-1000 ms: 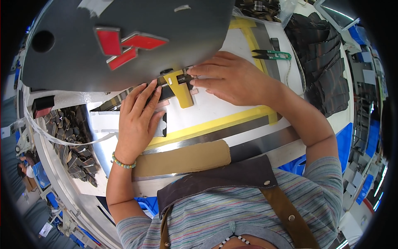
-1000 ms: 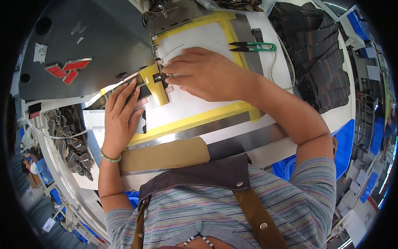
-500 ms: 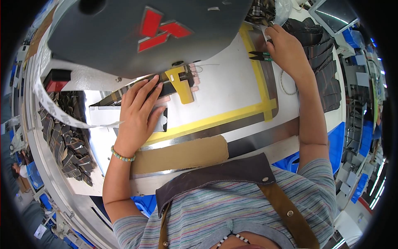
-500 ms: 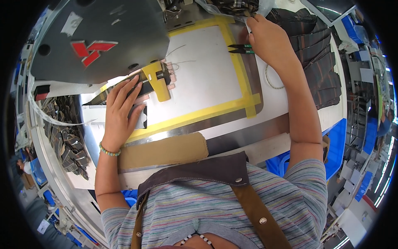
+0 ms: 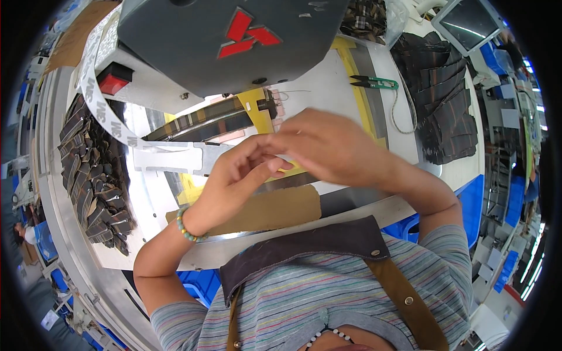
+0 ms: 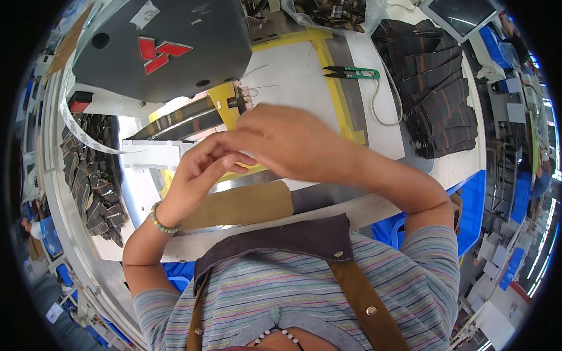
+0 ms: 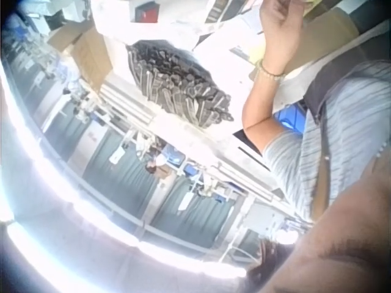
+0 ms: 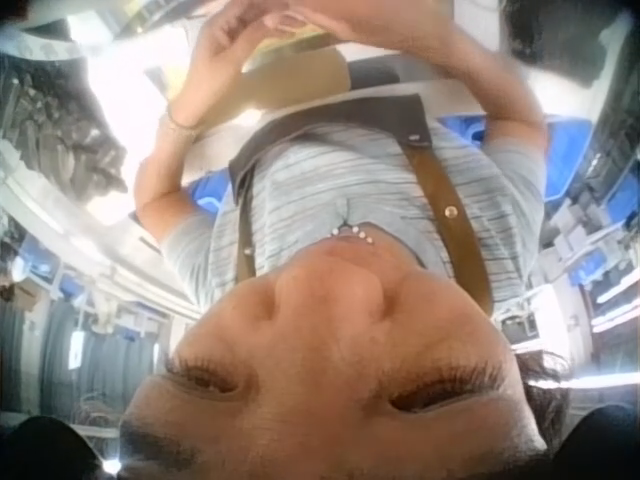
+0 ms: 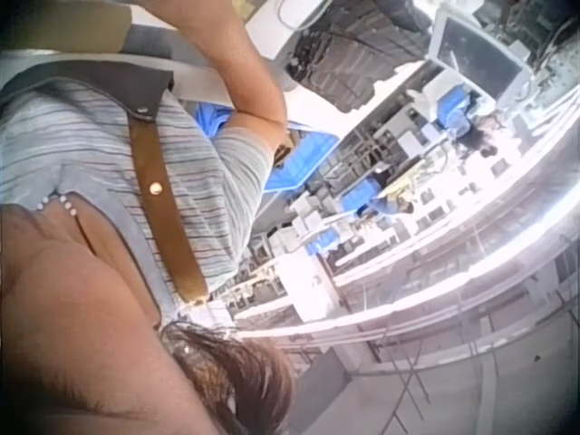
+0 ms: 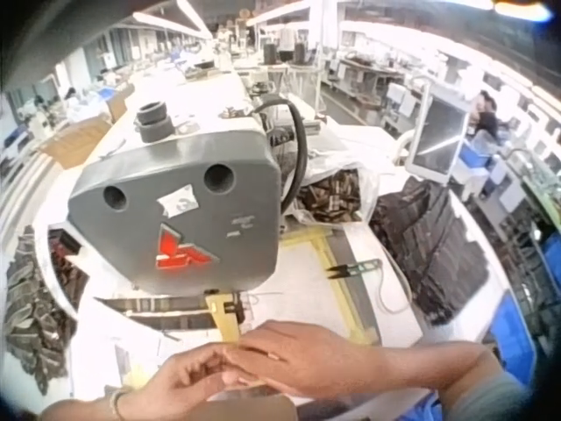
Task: Sewing strips of checkered fabric using an industrial sewing machine.
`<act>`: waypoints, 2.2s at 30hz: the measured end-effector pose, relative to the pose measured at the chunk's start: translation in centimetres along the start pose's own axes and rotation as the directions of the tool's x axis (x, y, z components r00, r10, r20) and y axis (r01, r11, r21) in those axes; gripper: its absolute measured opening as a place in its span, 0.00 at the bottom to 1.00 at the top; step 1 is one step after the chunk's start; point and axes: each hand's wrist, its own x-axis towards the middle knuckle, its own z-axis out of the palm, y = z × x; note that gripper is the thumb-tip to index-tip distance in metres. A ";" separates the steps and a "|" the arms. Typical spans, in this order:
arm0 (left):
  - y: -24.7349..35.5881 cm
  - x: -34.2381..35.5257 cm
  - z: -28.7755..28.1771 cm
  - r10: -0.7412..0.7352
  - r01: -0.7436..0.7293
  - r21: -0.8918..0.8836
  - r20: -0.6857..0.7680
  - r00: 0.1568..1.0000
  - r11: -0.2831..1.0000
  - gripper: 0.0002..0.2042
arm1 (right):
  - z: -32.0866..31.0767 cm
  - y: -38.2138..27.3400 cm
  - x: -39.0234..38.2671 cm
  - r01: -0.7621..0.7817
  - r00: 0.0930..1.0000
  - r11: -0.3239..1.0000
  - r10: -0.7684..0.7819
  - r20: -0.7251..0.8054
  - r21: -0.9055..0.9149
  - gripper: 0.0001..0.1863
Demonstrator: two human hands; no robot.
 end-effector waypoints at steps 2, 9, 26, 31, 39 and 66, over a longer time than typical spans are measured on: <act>-1.6 0.4 -0.7 -0.041 0.040 -0.026 -0.039 0.998 0.999 0.15 | 1.6 -0.6 0.0 0.182 0.983 0.983 -0.180 0.045 -0.038 0.18; -1.8 1.2 -2.0 -0.030 0.017 -0.048 -0.279 0.960 0.999 0.12 | -0.1 1.7 0.1 0.009 0.997 1.000 -0.008 -0.081 0.015 0.15; -1.2 1.5 -5.0 0.567 -0.196 0.981 0.158 0.809 0.007 0.17 | 2.1 6.6 2.3 0.396 0.900 0.773 -0.434 0.043 -0.496 0.09; -2.2 2.2 -5.0 0.533 -0.253 0.949 0.316 0.785 -0.189 0.27 | 3.3 8.2 2.8 0.413 0.898 0.754 -0.430 0.093 -0.511 0.10; -1.6 2.7 -4.8 0.398 -0.254 0.965 0.259 0.880 -0.065 0.35 | 3.5 8.4 3.1 0.426 0.888 0.733 -0.449 0.093 -0.530 0.10; -2.3 3.2 -4.7 0.488 -0.256 0.962 0.269 0.830 -0.093 0.33 | 3.1 5.7 0.2 0.160 0.987 0.901 -0.152 0.052 -0.403 0.20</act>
